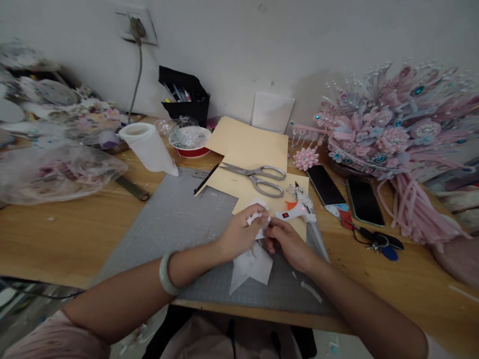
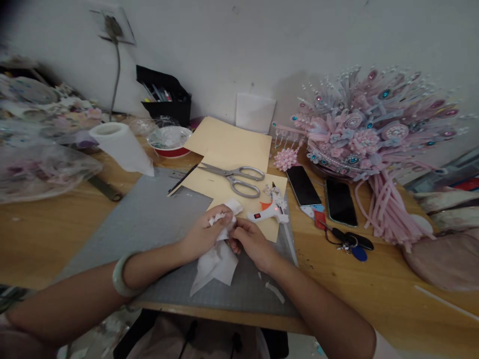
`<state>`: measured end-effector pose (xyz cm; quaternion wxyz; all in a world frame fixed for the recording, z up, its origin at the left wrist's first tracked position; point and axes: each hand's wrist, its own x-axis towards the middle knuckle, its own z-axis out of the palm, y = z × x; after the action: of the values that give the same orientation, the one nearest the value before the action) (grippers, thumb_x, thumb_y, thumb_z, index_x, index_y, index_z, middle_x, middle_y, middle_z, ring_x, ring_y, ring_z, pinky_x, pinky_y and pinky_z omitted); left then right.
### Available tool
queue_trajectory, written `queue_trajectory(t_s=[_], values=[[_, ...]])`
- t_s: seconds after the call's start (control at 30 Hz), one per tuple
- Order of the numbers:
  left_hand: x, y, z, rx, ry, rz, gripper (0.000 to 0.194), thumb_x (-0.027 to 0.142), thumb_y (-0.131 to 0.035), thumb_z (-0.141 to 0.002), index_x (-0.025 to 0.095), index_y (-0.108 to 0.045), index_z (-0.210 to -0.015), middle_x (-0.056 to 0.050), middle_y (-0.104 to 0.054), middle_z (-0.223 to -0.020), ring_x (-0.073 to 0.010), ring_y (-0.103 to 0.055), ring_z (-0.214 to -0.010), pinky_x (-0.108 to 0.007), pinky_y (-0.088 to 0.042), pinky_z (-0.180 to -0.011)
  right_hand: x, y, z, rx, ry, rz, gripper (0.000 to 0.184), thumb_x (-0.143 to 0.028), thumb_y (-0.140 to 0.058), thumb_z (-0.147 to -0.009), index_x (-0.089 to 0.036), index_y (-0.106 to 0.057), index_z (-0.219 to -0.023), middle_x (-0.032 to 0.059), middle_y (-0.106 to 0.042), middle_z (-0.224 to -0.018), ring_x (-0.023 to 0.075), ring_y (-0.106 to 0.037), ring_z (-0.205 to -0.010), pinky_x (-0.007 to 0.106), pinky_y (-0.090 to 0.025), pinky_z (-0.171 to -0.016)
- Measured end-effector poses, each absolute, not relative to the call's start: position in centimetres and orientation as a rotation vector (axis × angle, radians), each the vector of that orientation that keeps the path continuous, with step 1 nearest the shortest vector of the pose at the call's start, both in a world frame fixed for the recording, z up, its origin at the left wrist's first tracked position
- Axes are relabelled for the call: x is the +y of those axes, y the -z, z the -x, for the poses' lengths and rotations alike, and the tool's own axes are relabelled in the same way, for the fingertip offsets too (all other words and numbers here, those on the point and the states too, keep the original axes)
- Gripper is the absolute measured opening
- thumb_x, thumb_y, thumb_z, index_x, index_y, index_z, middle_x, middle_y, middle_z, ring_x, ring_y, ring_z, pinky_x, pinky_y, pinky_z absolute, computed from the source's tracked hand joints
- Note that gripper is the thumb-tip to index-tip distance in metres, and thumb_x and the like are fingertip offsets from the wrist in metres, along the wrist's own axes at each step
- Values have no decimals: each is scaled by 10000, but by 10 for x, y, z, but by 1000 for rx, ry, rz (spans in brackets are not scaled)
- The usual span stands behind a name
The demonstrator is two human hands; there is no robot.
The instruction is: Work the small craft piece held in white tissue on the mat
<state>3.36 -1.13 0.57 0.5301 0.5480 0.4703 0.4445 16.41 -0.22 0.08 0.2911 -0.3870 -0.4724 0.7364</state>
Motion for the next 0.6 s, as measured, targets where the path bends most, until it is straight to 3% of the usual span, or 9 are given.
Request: queue_trajectory(t_s=[0.37,0.6], values=[[-2,-18,-31,1234,-1195,-905,229,406,-452,-713,180,-427,-693,70,-388,-520,-53,-356,-429,-161,-313,-420,-2,-1,-163,-1206,-2000,979,70,-119,-407,-669,-163,-428,-619,-62,-414,-434,53,-341,-376,183,-265,-386],[-4,-9,-32,1140,-1050,-1160,242,399,-443,-726,162,-469,-681,55,-424,-517,-64,-396,-468,-165,-332,-456,-2,1,-166,-1218,-1999,928,57,-229,-443,-730,-172,-443,-727,-60,-442,-478,61,-382,-401,181,-303,-389]])
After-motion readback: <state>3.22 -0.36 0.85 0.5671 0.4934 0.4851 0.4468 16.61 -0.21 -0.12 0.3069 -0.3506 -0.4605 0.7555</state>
